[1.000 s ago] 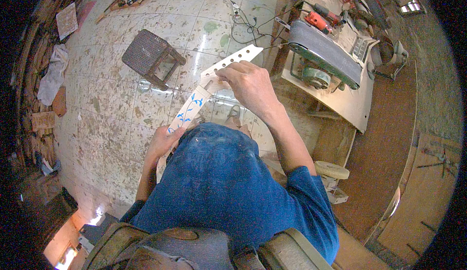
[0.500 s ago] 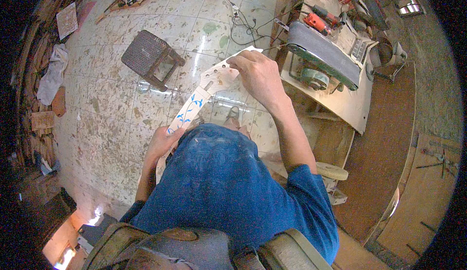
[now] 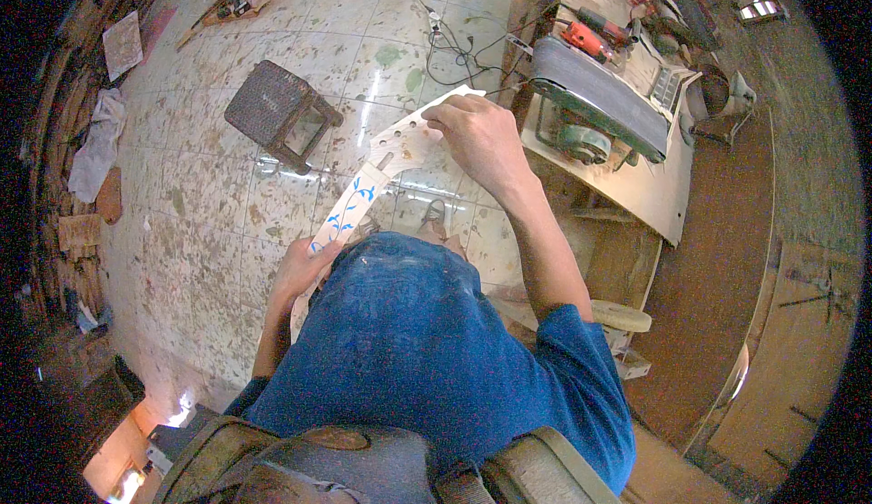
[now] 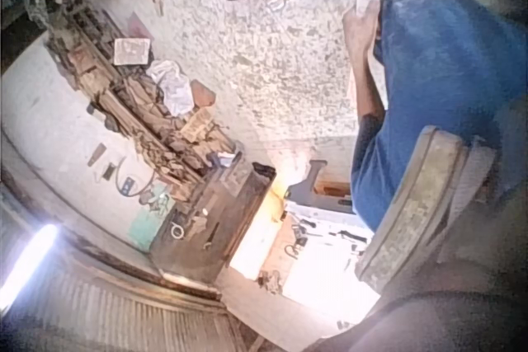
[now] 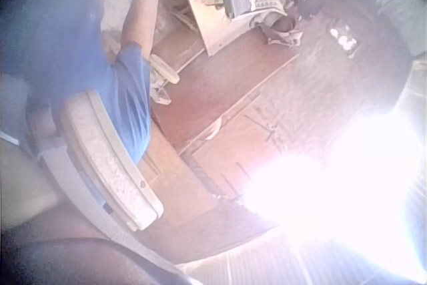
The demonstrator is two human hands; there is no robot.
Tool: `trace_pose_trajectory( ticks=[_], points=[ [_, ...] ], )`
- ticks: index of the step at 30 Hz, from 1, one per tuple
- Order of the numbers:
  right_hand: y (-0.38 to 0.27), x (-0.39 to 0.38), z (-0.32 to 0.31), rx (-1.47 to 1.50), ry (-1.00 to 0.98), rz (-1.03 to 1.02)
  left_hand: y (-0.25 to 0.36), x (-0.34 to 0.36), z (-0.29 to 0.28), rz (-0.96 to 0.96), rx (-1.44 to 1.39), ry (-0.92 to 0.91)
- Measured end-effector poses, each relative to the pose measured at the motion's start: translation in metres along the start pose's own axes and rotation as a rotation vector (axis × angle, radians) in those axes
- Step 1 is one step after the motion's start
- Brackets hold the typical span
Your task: The person sands the back and headstock of a wooden guitar neck using a stationary belt sander. They then walk through a workshop, pick up a small bottle, apply drops of liquid to the guitar neck, and spread the liquid with their finger.
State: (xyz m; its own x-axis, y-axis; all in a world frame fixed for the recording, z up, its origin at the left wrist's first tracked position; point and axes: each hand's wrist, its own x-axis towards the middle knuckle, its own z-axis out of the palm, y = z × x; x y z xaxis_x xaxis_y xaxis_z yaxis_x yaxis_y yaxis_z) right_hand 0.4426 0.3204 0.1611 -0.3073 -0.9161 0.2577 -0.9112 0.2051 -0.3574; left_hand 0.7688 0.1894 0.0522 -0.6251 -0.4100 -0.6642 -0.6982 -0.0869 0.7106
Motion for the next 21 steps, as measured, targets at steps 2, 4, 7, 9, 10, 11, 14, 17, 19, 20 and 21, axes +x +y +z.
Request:
trace_pose_trajectory(
  ticks=[2,4,7,9,10,11,14,17,19,20,21],
  points=[
    [-0.0012,-0.0009,0.0001,-0.016,-0.002,0.012,0.0013,-0.0010,-0.0004,0.019,0.009,0.011],
    [-0.0002,-0.0019,0.0012,-0.032,-0.004,-0.003,0.0024,-0.0026,0.0006,0.063,0.017,0.039],
    [-0.0025,-0.0021,-0.0005,-0.033,-0.020,0.003,-0.0009,-0.0016,0.0006,0.079,0.016,0.037],
    [-0.0035,-0.0024,-0.0013,-0.031,-0.024,0.004,-0.0017,-0.0019,0.0003,0.075,0.019,0.035],
    [-0.0030,-0.0025,-0.0011,-0.033,-0.022,0.000,-0.0020,-0.0013,0.0004,0.072,0.021,0.032],
    [-0.0025,-0.0025,-0.0009,-0.034,-0.021,-0.004,-0.0022,-0.0008,0.0006,0.067,0.020,0.032],
    [-0.0002,-0.0030,0.0012,-0.039,-0.019,0.000,-0.0031,0.0002,0.0012,0.058,0.020,0.035],
    [-0.0001,-0.0031,0.0001,-0.036,-0.030,0.010,-0.0040,0.0007,0.0013,0.063,0.011,0.035],
    [-0.0006,-0.0033,-0.0003,-0.037,-0.038,0.015,-0.0034,0.0000,0.0020,0.071,-0.002,0.039],
    [-0.0006,-0.0034,-0.0002,-0.037,-0.042,0.017,-0.0027,-0.0003,0.0019,0.072,0.001,0.037],
    [0.0003,-0.0037,0.0009,-0.039,-0.018,0.004,-0.0018,-0.0007,0.0016,0.073,0.004,0.035]
  ],
)
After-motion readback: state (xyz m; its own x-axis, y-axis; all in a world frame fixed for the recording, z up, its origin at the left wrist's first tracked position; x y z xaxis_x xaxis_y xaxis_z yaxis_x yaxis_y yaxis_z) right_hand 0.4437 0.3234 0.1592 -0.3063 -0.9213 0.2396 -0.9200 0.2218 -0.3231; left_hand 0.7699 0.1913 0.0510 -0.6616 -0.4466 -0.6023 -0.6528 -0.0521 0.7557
